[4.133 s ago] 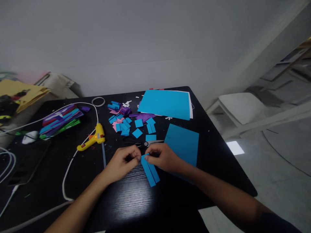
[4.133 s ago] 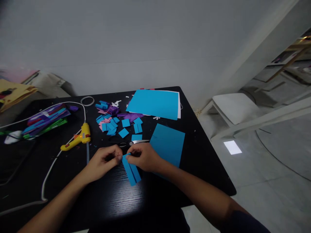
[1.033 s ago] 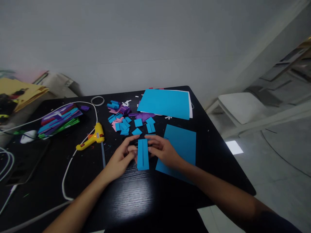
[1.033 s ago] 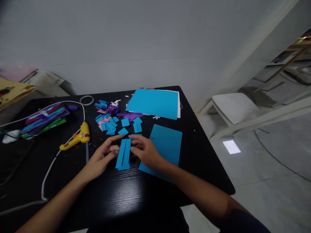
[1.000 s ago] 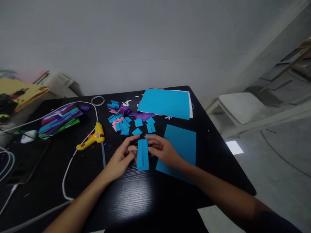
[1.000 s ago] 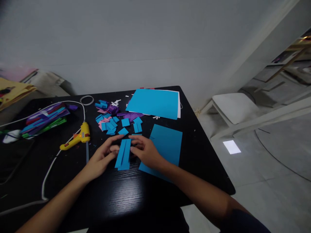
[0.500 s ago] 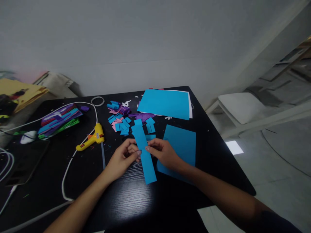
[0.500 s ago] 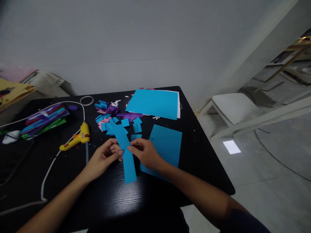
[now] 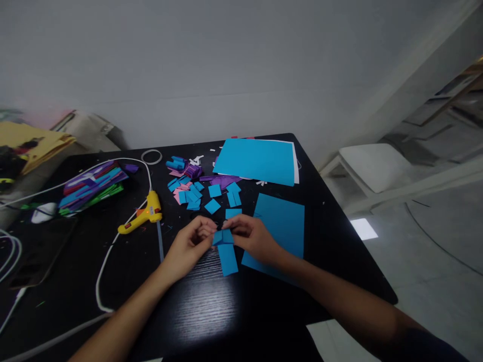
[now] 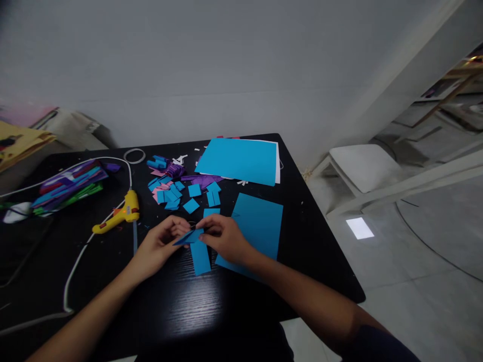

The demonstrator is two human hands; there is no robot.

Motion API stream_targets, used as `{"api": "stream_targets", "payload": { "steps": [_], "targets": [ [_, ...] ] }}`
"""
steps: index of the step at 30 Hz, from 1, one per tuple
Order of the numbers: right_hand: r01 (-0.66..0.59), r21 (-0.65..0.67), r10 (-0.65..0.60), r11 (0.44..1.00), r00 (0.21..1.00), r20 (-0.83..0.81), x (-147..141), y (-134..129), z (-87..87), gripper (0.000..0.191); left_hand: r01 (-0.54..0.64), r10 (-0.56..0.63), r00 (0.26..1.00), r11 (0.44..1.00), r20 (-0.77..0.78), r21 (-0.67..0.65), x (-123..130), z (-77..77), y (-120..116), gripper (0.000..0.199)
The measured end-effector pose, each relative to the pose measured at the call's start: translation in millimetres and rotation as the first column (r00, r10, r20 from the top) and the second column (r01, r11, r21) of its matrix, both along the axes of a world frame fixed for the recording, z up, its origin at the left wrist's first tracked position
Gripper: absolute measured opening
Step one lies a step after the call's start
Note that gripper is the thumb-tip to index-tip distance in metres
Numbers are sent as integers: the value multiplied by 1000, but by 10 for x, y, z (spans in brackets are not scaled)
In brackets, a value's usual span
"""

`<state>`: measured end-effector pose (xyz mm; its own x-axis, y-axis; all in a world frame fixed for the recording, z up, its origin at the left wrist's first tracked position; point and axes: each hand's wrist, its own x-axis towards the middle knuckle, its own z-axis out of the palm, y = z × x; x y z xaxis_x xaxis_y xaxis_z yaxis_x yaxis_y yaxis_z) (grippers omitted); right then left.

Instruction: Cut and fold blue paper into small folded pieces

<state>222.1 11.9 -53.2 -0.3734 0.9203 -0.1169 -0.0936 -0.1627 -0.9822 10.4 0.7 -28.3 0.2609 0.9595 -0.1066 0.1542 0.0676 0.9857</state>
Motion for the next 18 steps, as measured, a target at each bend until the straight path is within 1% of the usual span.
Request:
{"api": "stream_targets", "payload": {
  "steps": [3,5,6,8,10,12,14,18],
  "targets": [
    [-3,8,3,1000,1000,-7,-8,-10,-16,20,21,-17,998,998,-58,59,-8,-12,-17,20],
    [0,24,0,1000,1000,-8,-10,-15,-18,19,68,-51,992,987,-118,146,-21,-6,-31,18],
    [-2,30,2,1000,1000,-4,-9,-17,-18,18,102,-70,985,973,-156,207,-29,3,-37,19],
    [-8,43,7,999,1000,7,-6,-19,-14,18,178,-101,967,926,-235,332,-48,27,-49,26],
    [-18,57,17,998,1000,23,-1,-22,-9,14,252,-133,946,878,-297,406,-65,51,-61,34],
    [-24,72,22,997,999,30,1,-27,-5,10,310,-171,927,848,-334,429,-75,67,-73,39],
    [-20,80,17,997,999,37,1,-32,-3,9,350,-201,915,826,-350,442,-79,73,-83,40],
    [-12,89,6,996,998,66,-4,-37,-9,13,368,-202,908,804,-366,467,-78,72,-96,29]
  ]
}}
